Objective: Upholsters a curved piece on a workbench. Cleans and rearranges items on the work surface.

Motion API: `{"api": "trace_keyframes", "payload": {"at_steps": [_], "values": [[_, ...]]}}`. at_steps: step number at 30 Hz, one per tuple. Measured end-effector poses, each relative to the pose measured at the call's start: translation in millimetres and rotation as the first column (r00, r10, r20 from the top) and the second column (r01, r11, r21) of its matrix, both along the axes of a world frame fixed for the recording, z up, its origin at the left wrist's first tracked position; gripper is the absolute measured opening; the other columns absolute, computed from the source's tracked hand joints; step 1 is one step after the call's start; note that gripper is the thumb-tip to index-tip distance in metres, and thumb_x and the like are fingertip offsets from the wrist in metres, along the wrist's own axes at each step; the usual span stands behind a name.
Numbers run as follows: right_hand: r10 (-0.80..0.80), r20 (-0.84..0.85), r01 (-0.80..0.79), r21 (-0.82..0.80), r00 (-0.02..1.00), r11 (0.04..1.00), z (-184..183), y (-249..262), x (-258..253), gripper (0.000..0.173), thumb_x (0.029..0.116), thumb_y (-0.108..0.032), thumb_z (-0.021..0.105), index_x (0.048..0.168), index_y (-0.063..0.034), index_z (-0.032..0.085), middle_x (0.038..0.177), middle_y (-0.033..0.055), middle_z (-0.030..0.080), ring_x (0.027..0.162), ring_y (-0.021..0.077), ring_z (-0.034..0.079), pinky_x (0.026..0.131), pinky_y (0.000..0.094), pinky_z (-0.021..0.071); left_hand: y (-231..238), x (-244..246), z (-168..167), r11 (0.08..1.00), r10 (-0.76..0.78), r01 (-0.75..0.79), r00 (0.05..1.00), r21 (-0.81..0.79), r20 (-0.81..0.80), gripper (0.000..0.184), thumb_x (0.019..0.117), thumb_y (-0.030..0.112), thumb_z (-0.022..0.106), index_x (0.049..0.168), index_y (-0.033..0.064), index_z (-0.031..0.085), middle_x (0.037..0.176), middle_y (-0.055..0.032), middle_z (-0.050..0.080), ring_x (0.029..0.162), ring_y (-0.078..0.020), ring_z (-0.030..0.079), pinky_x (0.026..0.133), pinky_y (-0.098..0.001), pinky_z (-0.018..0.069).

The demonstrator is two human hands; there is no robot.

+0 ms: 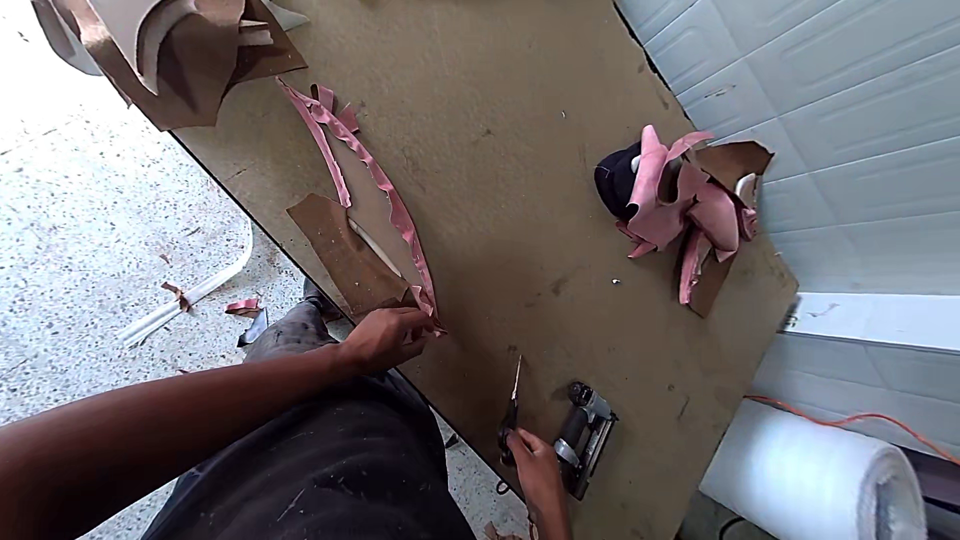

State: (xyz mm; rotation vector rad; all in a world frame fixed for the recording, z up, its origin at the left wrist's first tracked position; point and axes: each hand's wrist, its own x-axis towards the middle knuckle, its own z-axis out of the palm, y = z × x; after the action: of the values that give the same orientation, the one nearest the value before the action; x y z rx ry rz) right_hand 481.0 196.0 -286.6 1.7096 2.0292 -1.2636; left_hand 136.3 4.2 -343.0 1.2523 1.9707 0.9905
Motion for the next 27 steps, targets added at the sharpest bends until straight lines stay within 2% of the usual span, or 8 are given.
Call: {"api": "trace_keyframes", "payload": {"at_steps": [3, 5, 7, 10, 15, 18, 23, 27], "values": [[0.166, -0.158, -0.146, 0.134, 0.973, 0.980, -11, -15, -4, 0.019, 0.0891, -0.030, 0.070, 0.090, -0.0118, 0.076, 0.087, 0.0003, 0.072, 0.077, 0.0136, 0.070, 0.068, 0.0368, 0.0622, -15, 3, -1, 0.997, 0.071, -0.071, 0.997, -0.012, -0.007, 0.020, 0.0965, 0.034, 0.064, 0.114, 0.0275, 0.071, 0.081, 0.0121, 0.066, 0.069, -0.0041, 0.061, 0.066, -0.0342, 0.0579], [0.310, -0.234, -0.243, 0.273, 0.922, 0.931, -23, -23, -8, 0.018, 0.0852, -0.029, 0.072, 0.091, -0.0118, 0.075, 0.098, 0.0007, 0.069, 0.092, 0.0118, 0.066, 0.078, 0.0322, 0.0591, -10, 8, 4, 0.997, 0.067, -0.069, 0.996, -0.031, -0.063, 0.025, 0.0970, 0.036, 0.063, 0.120, 0.0292, 0.070, 0.076, 0.0110, 0.063, 0.066, -0.0062, 0.060, 0.064, -0.0362, 0.0569], [0.400, -0.225, -0.307, 0.356, 0.889, 0.883, -32, -27, -14, 0.035, 0.0816, -0.038, 0.077, 0.101, -0.0093, 0.074, 0.106, 0.0045, 0.066, 0.101, 0.0150, 0.063, 0.085, 0.0344, 0.0570, 3, 11, 14, 0.997, 0.034, -0.042, 0.992, -0.069, -0.124, 0.031, 0.0979, 0.036, 0.060, 0.128, 0.0320, 0.067, 0.076, 0.0074, 0.063, 0.066, -0.0109, 0.061, 0.064, -0.0397, 0.0559], [0.461, -0.106, -0.375, 0.440, 0.881, 0.816, -44, -29, -28, 0.062, 0.0718, -0.056, 0.082, 0.114, -0.0108, 0.072, 0.114, 0.0063, 0.062, 0.104, 0.0174, 0.062, 0.085, 0.0386, 0.0588, 28, 10, 27, 0.975, -0.077, 0.035, 0.979, -0.219, -0.187, 0.042, 0.1009, 0.038, 0.055, 0.143, 0.0364, 0.058, 0.090, 0.0004, 0.073, 0.075, -0.0205, 0.069, 0.068, -0.0478, 0.0582], [0.512, -0.075, -0.411, 0.503, 0.856, 0.760, -65, -26, -59, 0.071, 0.0707, -0.066, 0.077, 0.116, -0.0107, 0.072, 0.115, 0.0072, 0.061, 0.106, 0.0191, 0.062, 0.087, 0.0405, 0.0581, 47, 10, 26, 0.951, -0.095, 0.021, 0.969, -0.310, -0.227, 0.027, 0.1050, 0.041, 0.051, 0.105, 0.0237, 0.071, 0.091, -0.0001, 0.071, 0.085, -0.0223, 0.071, 0.070, -0.0490, 0.0582], [0.511, -0.177, -0.364, 0.513, 0.841, 0.777, -71, -28, -77, 0.067, 0.0713, -0.062, 0.079, 0.112, -0.0100, 0.071, 0.112, 0.0063, 0.059, 0.103, 0.0169, 0.061, 0.084, 0.0368, 0.0579, 45, 8, 23, 0.955, -0.063, 0.009, 0.983, -0.297, -0.175, 0.023, 0.1035, 0.040, 0.053, 0.103, 0.0259, 0.072, 0.093, 0.0026, 0.072, 0.087, -0.0188, 0.071, 0.073, -0.0480, 0.0586], [0.529, -0.180, -0.356, 0.559, 0.829, 0.749, -75, -33, -85, 0.057, 0.0734, -0.057, 0.081, 0.106, -0.0099, 0.073, 0.107, 0.0057, 0.060, 0.096, 0.0161, 0.062, 0.080, 0.0361, 0.0584, 33, 1, 16, 0.967, -0.053, 0.027, 0.994, -0.255, -0.099, 0.022, 0.1035, 0.042, 0.056, 0.107, 0.0292, 0.074, 0.099, 0.0066, 0.072, 0.091, -0.0130, 0.070, 0.079, -0.0448, 0.0585], [0.513, -0.133, -0.342, 0.601, 0.848, 0.722, -79, -40, -68, 0.066, 0.0683, -0.061, 0.082, 0.109, -0.0100, 0.072, 0.109, 0.0067, 0.059, 0.099, 0.0182, 0.061, 0.081, 0.0381, 0.0579, 12, -1, 8, 0.986, -0.074, 0.053, 0.989, -0.157, -0.129, 0.022, 0.1046, 0.037, 0.055, 0.106, 0.0291, 0.075, 0.099, 0.0078, 0.070, 0.091, -0.0099, 0.068, 0.079, -0.0404, 0.0582]]}}
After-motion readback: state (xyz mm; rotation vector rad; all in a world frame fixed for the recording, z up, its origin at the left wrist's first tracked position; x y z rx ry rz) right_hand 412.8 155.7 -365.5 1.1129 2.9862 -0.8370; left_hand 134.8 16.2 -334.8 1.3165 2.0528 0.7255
